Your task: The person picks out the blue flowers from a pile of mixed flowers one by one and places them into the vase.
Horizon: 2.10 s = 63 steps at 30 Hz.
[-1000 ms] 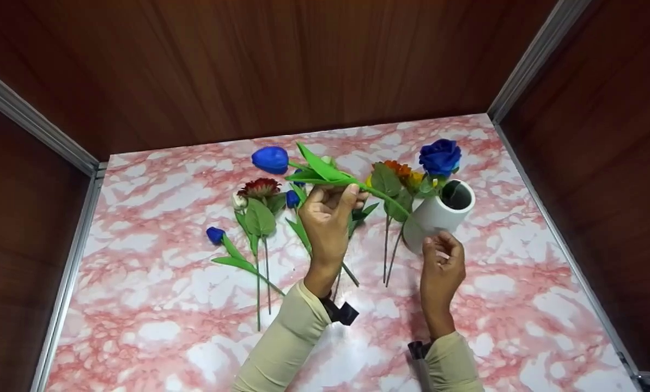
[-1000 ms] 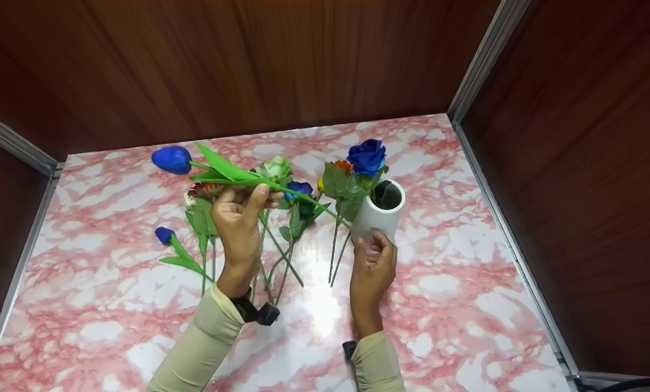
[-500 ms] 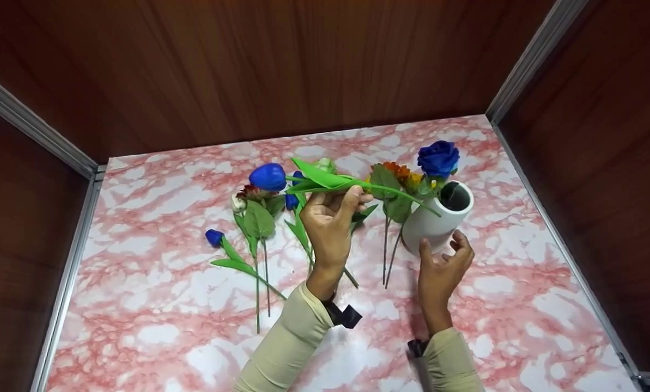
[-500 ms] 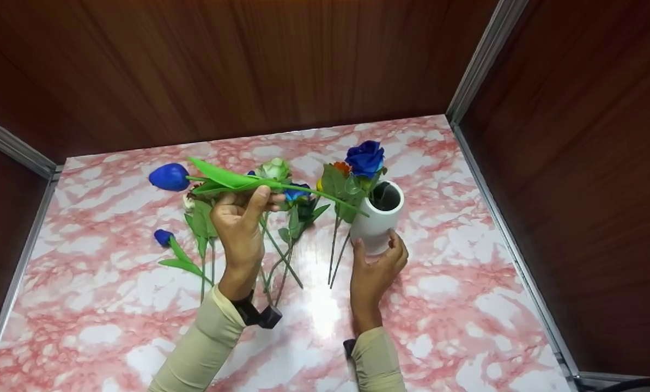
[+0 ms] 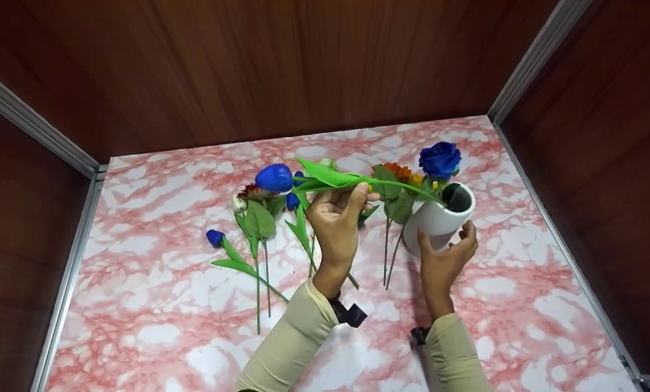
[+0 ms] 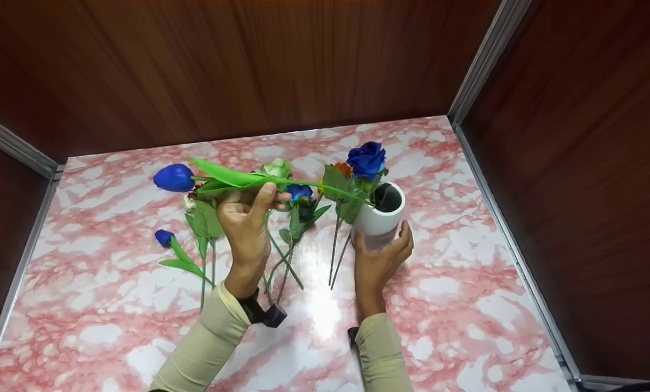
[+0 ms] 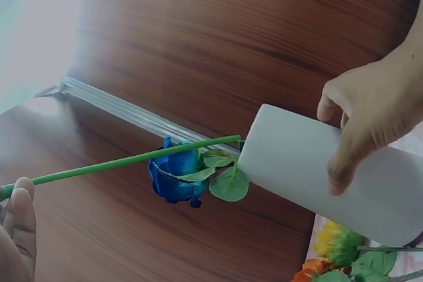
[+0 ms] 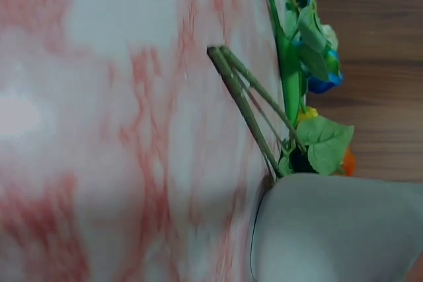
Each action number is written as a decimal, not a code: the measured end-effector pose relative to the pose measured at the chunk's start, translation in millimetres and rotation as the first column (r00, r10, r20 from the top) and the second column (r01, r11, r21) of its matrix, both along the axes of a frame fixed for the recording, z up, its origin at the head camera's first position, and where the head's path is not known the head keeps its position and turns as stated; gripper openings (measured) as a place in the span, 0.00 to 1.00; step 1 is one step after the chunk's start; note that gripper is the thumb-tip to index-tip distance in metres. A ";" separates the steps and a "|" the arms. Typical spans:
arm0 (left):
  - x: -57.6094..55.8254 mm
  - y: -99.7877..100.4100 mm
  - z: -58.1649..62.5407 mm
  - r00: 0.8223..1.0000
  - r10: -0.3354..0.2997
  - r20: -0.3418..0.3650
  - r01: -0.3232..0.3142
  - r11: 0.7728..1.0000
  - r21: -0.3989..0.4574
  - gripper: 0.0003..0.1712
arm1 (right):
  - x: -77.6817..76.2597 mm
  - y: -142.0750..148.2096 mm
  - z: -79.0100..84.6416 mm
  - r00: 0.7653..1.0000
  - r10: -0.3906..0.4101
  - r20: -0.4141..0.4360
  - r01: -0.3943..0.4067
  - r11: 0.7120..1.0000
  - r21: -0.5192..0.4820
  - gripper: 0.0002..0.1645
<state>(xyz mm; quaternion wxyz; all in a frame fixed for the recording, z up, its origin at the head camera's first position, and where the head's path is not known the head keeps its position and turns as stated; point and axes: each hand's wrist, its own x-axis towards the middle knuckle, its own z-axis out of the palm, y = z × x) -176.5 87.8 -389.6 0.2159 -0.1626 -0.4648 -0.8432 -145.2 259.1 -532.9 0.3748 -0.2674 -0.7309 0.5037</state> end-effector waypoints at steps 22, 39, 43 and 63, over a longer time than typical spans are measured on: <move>-7.7 19.8 -2.6 0.973 0.157 -0.171 -0.213 0.896 -0.389 0.02 | -10.9 3.0 7.6 0.988 0.122 -0.093 -0.118 0.992 0.052 0.56; -11.3 47.2 -6.7 0.911 0.229 -0.342 -0.410 0.584 -0.701 0.07 | -13.9 16.0 -16.5 0.994 0.104 -0.042 -0.099 0.989 0.109 0.60; -8.7 51.0 -9.3 0.937 0.149 -0.317 -0.344 0.552 -0.759 0.09 | -14.3 16.2 -17.5 0.995 0.095 -0.041 -0.089 0.989 0.119 0.61; -11.1 64.8 -25.3 0.967 0.076 -0.241 -0.252 0.371 -0.894 0.11 | -14.4 16.5 -16.4 0.997 0.076 -0.034 -0.070 0.985 0.161 0.59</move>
